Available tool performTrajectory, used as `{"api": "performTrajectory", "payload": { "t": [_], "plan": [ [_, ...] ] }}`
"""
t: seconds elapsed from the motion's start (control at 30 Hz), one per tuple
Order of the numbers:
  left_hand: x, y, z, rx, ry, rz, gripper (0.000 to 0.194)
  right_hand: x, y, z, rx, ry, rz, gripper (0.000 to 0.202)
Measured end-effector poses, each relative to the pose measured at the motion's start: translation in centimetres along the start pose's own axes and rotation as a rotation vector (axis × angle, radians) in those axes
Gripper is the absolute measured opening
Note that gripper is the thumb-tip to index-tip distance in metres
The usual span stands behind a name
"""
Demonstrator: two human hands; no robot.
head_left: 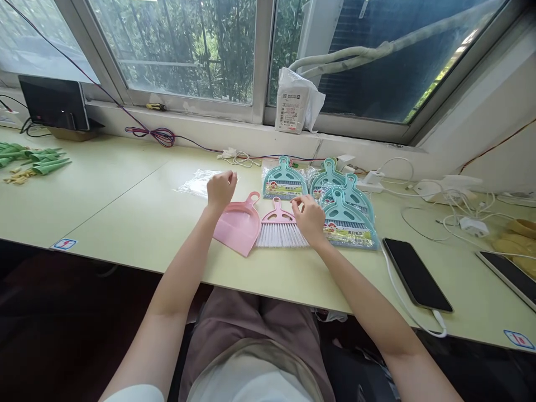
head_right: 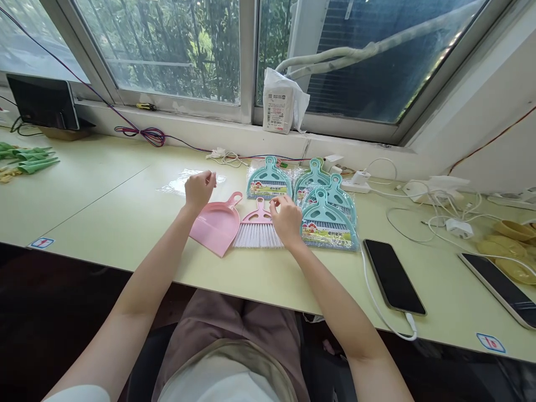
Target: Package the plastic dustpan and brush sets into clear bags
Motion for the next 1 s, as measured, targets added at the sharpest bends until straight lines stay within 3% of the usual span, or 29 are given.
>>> {"api": "performTrajectory", "payload": {
  "t": [0.1, 0.27, 0.53, 0.7, 0.8, 1.0],
  "plan": [
    [-0.2, -0.6, -0.7, 0.026, -0.061, 0.078, 0.04, -0.1, -0.6, 0.0, -0.075, 0.004, 0.091, 0.027],
    [-0.2, -0.7, -1.3, 0.054, -0.121, 0.093, 0.038, -0.3, -1.0, 0.6, -0.089, 0.074, 0.125, 0.032],
    [0.2, -1.3, -0.3, 0.053, -0.146, 0.014, 0.036, -0.4, -0.6, 0.9, -0.013, 0.073, 0.053, 0.032],
    [0.0, -1.7, -0.4, 0.003, -0.15, -0.035, 0.039, 0.1, -0.4, -0.3, 0.056, -0.019, -0.015, 0.031],
    [-0.2, -1.3, -0.4, 0.019, -0.039, -0.129, 0.033, 0.8, 0.1, -1.4, 0.119, -0.103, -0.087, 0.031],
    [1.1, 1.6, 0.4, 0.052, 0.381, -0.448, 0.032, 2.2, 2.5, -2.2, 0.318, -0.119, -0.306, 0.028]
  ]
}}
Point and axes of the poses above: each hand's wrist, its own x-axis away from the middle knuckle, its own y-axis out of the palm, z = x × y, the point moved 4 cm from there along -x, towards the middle knuckle, and after that the axes turned 9 degrees about -x, right-handed, at the moved point
